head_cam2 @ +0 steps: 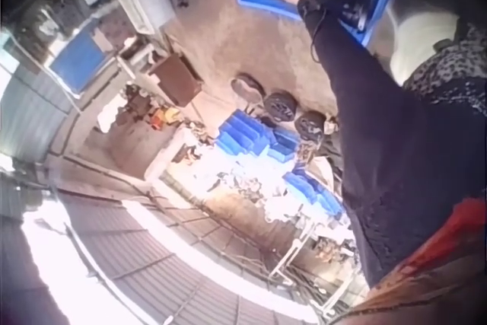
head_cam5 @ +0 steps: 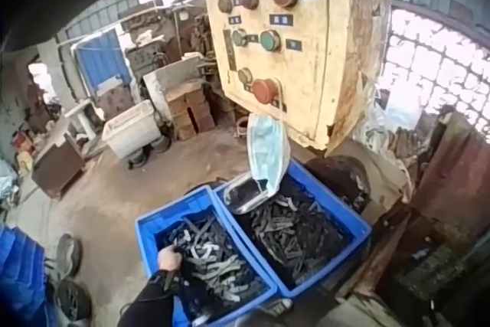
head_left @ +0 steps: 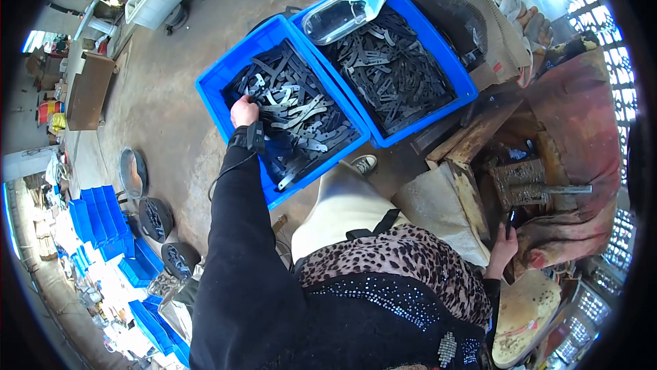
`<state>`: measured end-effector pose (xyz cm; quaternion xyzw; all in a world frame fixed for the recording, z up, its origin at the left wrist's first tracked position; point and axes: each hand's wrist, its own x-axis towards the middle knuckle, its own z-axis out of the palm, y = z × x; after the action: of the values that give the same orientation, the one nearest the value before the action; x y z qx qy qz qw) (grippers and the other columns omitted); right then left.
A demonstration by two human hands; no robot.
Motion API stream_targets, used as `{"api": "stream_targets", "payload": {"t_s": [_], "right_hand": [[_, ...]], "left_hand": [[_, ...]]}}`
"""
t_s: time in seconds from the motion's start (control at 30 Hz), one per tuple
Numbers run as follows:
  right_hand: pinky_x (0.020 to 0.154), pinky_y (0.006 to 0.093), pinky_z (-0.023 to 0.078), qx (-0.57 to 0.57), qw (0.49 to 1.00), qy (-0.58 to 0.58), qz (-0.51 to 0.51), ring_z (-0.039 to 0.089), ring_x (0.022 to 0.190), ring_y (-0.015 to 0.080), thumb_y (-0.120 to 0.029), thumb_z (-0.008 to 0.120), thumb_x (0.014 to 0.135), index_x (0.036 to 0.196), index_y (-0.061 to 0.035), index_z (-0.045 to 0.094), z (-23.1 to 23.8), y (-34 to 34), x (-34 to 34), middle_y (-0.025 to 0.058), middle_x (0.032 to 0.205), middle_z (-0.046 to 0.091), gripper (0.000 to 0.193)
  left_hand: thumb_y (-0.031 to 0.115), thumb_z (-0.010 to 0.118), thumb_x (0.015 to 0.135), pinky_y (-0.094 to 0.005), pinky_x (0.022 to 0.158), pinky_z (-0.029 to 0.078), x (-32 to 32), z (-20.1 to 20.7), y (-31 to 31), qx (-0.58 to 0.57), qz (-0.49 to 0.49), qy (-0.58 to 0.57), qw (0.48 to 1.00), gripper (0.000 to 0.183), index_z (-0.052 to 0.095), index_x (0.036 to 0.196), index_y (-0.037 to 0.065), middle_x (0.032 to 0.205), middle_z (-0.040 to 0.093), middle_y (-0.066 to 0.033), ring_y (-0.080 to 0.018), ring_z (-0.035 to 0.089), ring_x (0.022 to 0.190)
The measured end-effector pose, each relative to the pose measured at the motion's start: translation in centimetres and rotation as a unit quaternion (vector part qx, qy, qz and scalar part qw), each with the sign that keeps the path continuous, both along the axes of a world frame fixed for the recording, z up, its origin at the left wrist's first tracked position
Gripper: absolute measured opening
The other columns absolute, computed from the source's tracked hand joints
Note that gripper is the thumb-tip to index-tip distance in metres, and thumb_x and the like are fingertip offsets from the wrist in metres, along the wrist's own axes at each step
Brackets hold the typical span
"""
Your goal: The person picks up metal pieces from a blue bin, sharpens them against a rotating grinding wheel, and dips them into a bucket of liquid before placing them into a separate blue bin.
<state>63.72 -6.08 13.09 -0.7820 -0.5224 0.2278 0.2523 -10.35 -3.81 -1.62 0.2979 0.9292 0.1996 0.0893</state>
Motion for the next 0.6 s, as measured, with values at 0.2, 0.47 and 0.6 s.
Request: {"api": "stream_targets", "payload": {"t_s": [0.2, 0.47, 0.6], "right_hand": [[0.065, 0.0251, 0.042, -0.005, 1.000, -0.014, 0.001, 0.046, 0.070, 0.0069, -0.018, 0.065, 0.094, 0.097, 0.0020, 0.065, 0.0, -0.1, 0.0, -0.0020, 0.075, 0.060, 0.020], [0.064, 0.0250, 0.042, 0.007, 1.000, -0.019, -0.006, 0.047, 0.069, 0.0068, -0.019, 0.065, 0.093, 0.094, 0.0031, 0.065, 0.1, -0.1, -0.3, -0.0006, 0.073, 0.061, 0.022], [0.063, 0.0255, 0.042, 0.004, 1.000, -0.014, -0.009, 0.047, 0.068, 0.0071, -0.019, 0.065, 0.093, 0.093, 0.0032, 0.065, -0.3, 0.0, 0.2, -0.0005, 0.072, 0.059, 0.022]], "left_hand": [[0.018, 0.059, 0.078, -0.0453, 0.079, 0.053, 1.1, 0.5, 1.5, -0.117, -0.048, 0.089, 0.988, 0.026, 0.071, 0.100, 0.012, 0.095, 0.070, -0.0143, -0.0338, 0.067, 0.093], [0.016, 0.059, 0.080, -0.0462, 0.074, 0.053, 1.2, 0.0, 1.3, -0.062, -0.085, 0.105, 0.989, 0.017, 0.068, 0.092, 0.010, 0.091, 0.068, -0.0151, -0.0348, 0.066, 0.090], [0.015, 0.059, 0.081, -0.0470, 0.072, 0.052, -0.2, -1.7, 1.0, -0.060, -0.151, 0.162, 0.973, 0.014, 0.065, 0.092, 0.010, 0.089, 0.066, -0.0145, -0.0351, 0.065, 0.088]]}}
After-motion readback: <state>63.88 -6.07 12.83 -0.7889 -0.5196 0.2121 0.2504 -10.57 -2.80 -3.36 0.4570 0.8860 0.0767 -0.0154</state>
